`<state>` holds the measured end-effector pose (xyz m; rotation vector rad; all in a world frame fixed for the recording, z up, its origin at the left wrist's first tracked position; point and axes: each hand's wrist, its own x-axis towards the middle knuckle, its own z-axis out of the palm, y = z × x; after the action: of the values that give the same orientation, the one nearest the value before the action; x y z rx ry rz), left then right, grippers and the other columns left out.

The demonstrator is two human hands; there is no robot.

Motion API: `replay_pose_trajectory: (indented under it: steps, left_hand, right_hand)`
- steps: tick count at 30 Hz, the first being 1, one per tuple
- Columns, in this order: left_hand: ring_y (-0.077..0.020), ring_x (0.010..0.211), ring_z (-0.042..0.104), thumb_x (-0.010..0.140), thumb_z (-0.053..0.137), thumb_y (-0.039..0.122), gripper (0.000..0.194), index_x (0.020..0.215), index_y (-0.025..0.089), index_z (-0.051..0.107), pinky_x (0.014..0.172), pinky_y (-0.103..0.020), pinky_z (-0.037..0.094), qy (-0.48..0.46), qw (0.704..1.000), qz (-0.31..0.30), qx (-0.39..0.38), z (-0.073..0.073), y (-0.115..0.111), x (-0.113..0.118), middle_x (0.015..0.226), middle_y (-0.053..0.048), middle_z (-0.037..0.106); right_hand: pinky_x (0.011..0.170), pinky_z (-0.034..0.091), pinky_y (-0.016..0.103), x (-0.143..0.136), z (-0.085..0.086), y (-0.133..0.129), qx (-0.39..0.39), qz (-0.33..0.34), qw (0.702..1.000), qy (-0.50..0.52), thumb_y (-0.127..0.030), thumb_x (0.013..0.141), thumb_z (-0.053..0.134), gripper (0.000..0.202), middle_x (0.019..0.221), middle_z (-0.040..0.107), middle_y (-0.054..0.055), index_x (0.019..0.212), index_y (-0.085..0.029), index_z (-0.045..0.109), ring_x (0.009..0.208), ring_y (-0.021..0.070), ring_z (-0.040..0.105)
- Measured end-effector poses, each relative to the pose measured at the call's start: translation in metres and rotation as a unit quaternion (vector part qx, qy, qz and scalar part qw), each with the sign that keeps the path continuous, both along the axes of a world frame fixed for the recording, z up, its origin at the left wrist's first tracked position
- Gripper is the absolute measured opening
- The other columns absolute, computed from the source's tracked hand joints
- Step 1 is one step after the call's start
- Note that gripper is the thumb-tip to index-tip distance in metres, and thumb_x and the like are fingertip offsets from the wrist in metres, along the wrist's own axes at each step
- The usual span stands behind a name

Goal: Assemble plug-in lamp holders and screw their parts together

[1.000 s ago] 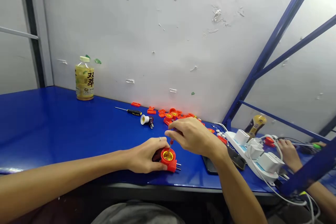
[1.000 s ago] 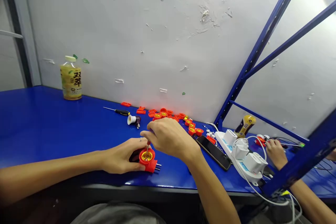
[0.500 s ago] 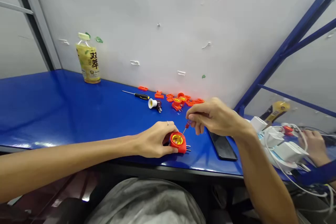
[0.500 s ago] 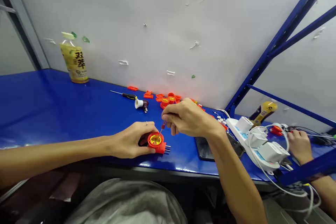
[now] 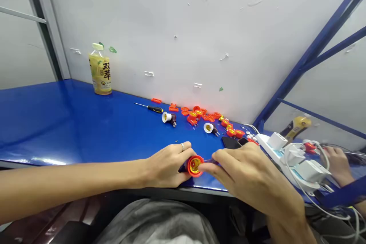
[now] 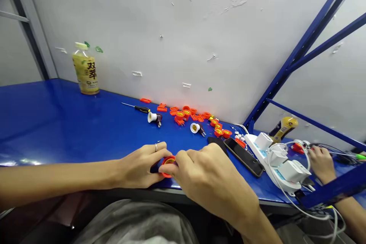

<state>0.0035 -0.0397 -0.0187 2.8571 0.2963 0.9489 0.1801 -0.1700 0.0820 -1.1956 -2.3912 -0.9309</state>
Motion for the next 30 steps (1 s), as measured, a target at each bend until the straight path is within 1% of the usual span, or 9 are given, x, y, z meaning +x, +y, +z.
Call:
replay_pose_trajectory:
  steps: [5,10,12,14,16,17,20,23,30]
  left_hand:
    - [-0.017,0.073,0.06,0.075,0.062,0.015,0.024,0.098,0.019,0.06,0.065,-0.028,0.047,-0.007,1.0,0.014,-0.01,0.0,0.002,0.0,0.089,-0.003,0.061]
    - [-0.0189,0.073,0.062,0.074,0.064,0.02,0.023,0.096,0.018,0.061,0.065,-0.029,0.048,0.004,0.999,0.042,-0.013,-0.005,0.004,0.001,0.088,-0.004,0.062]
    - [-0.0182,0.07,0.061,0.075,0.064,0.022,0.021,0.095,0.019,0.061,0.062,-0.029,0.047,-0.001,0.999,0.046,-0.008,-0.005,0.004,0.002,0.087,-0.004,0.062]
    - [-0.0172,0.067,0.06,0.074,0.063,0.021,0.02,0.093,0.019,0.06,0.06,-0.029,0.046,-0.013,0.999,0.048,0.002,-0.005,0.003,0.002,0.085,-0.003,0.061]
    - [-0.0167,0.065,0.06,0.073,0.063,0.02,0.019,0.092,0.019,0.06,0.059,-0.028,0.045,-0.018,0.999,0.045,0.011,-0.004,0.002,0.001,0.084,-0.003,0.061]
    - [-0.0168,0.066,0.06,0.073,0.062,0.019,0.019,0.091,0.019,0.06,0.06,-0.028,0.046,-0.019,0.999,0.044,0.013,-0.004,0.002,0.0,0.084,-0.002,0.061]
    - [-0.0172,0.069,0.06,0.072,0.063,0.018,0.019,0.09,0.02,0.058,0.063,-0.027,0.047,-0.022,0.999,0.042,0.02,-0.006,0.001,-0.002,0.084,-0.003,0.061]
    - [-0.0176,0.071,0.061,0.071,0.063,0.018,0.021,0.091,0.02,0.058,0.065,-0.028,0.048,-0.024,0.998,0.044,0.031,-0.007,0.001,-0.003,0.086,-0.003,0.062]
    - [-0.0168,0.064,0.059,0.069,0.062,0.018,0.021,0.09,0.018,0.062,0.059,-0.029,0.046,-0.025,0.998,0.05,0.035,-0.006,0.001,-0.002,0.083,-0.003,0.063]
  right_hand:
    - [0.049,0.015,0.032,-0.004,-0.008,0.0,0.049,-0.013,0.998,0.033,-0.033,0.103,0.048,0.05,0.042,0.04,-0.004,0.056,-0.019,0.044,0.038,0.0094,0.033]
    - [0.048,0.019,0.031,-0.003,-0.018,0.003,0.084,-0.027,0.995,0.05,-0.032,0.103,0.049,0.045,0.049,0.044,-0.003,0.059,-0.019,0.047,0.041,0.0105,0.035]
    - [0.049,0.026,0.031,-0.004,-0.021,0.0,0.072,-0.041,0.995,0.056,-0.03,0.104,0.043,0.036,0.058,0.053,0.0,0.073,-0.018,0.056,0.048,0.0137,0.045]
    - [0.052,0.036,0.031,-0.005,-0.023,-0.005,0.048,-0.04,0.995,0.073,-0.026,0.105,0.036,0.03,0.073,0.063,0.005,0.097,-0.014,0.062,0.058,0.0174,0.057]
    - [0.056,0.043,0.03,-0.004,-0.025,-0.01,0.006,-0.021,0.994,0.105,-0.025,0.106,0.031,0.031,0.088,0.068,0.008,0.116,-0.015,0.058,0.067,0.0179,0.063]
    - [0.057,0.045,0.029,-0.003,-0.026,-0.013,-0.021,-0.01,0.992,0.122,-0.026,0.106,0.029,0.031,0.092,0.069,0.007,0.119,-0.018,0.057,0.068,0.0165,0.065]
    - [0.055,0.045,0.025,0.005,-0.028,-0.017,-0.069,0.018,0.981,0.181,-0.024,0.106,0.032,0.028,0.084,0.07,0.0,0.11,-0.024,0.059,0.059,0.0115,0.063]
    - [0.055,0.044,0.024,0.012,-0.031,-0.017,-0.054,0.03,0.976,0.21,-0.025,0.106,0.038,0.022,0.075,0.07,-0.004,0.103,-0.024,0.06,0.056,0.0103,0.064]
    - [0.051,0.041,0.027,0.013,-0.038,-0.02,-0.009,0.006,0.988,0.156,-0.029,0.106,0.04,0.028,0.064,0.066,-0.001,0.091,-0.019,0.061,0.045,0.0116,0.059]
